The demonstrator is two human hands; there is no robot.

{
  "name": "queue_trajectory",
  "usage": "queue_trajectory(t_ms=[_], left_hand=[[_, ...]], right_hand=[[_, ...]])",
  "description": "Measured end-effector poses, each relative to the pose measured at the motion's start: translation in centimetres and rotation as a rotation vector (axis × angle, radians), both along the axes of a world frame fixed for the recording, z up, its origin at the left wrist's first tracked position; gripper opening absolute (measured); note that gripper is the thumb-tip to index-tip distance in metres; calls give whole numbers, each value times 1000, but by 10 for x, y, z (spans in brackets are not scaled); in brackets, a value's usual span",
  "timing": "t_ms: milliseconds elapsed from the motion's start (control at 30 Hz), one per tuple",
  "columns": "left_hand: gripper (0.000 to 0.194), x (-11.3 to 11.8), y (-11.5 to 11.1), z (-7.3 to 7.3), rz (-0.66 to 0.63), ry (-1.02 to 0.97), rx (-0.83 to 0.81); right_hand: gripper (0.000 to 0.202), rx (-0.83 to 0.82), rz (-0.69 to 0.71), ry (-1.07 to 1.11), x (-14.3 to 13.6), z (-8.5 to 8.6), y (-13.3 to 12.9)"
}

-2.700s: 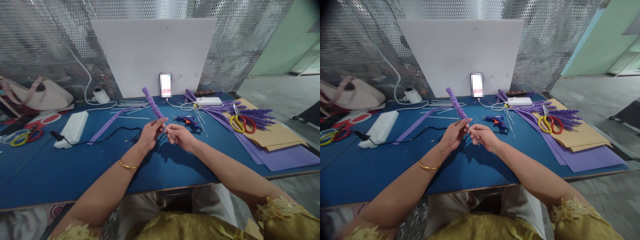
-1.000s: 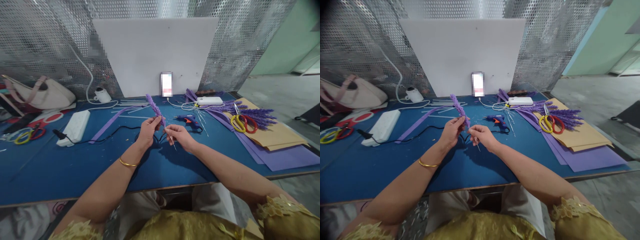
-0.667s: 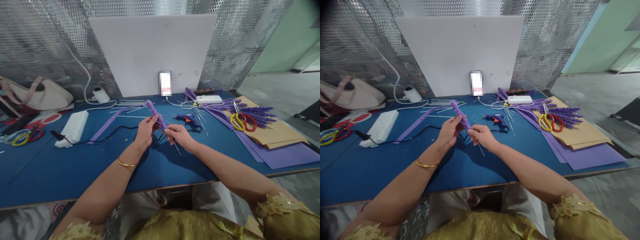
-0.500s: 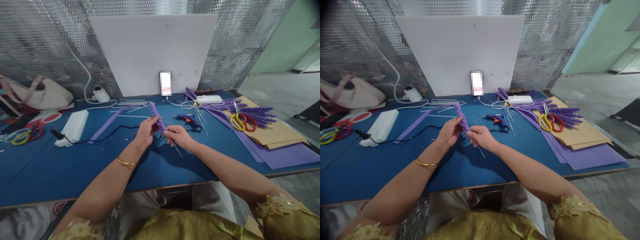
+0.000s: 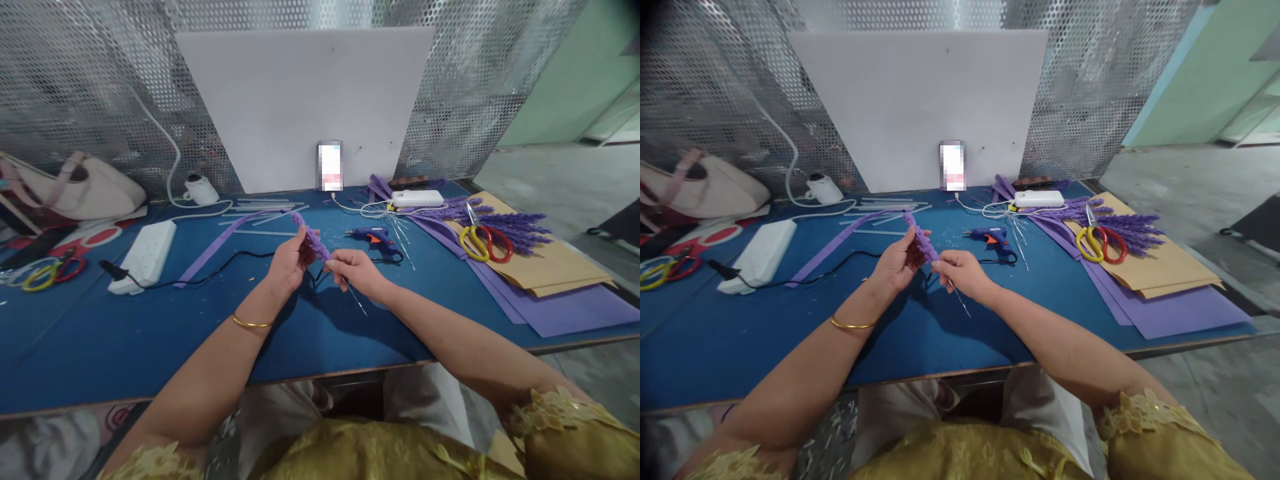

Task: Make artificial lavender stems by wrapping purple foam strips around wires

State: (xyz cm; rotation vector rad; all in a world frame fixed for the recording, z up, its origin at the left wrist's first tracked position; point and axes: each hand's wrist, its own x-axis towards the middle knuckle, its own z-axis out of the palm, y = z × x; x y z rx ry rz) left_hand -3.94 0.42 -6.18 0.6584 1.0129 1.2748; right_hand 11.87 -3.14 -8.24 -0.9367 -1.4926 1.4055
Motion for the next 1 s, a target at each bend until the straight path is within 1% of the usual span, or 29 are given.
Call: queue_trajectory(t_ms=[67, 133, 200, 267, 333, 500, 533, 600, 733, 900, 1000], left_hand=[[39, 1, -3, 0, -5, 23, 62], [43, 3, -8, 0, -87, 83, 97], [42, 5, -11, 0, -212, 167, 113], [39, 6, -13, -1, -270, 230, 126], [38, 6, -12, -2, -230, 242, 143], [41, 1, -6, 0, -23, 193, 147], [42, 1, -6, 1, 0, 190, 146], [45, 1, -6, 1, -11, 185, 148], [48, 2, -9, -1, -92, 184, 163], [46, 2, -7, -4, -63, 198, 142], [43, 2, -7, -2, -80, 177, 121]], right_hand=[[29, -22, -89, 55, 1, 1, 3], [31, -29, -138, 93, 2, 1, 5], [32, -32, -135, 101, 2, 1, 5], [33, -43, -105, 86, 1, 1, 4], [33, -63, -76, 64, 0, 1, 3], [29, -81, -56, 49, -1, 1, 2], [28, -76, -53, 57, 0, 1, 2], [26, -61, -51, 75, 0, 1, 2], [23, -48, -69, 80, 0, 1, 2], [24, -21, -65, 38, 0, 0, 3], [22, 25, -54, 13, 1, 0, 3]])
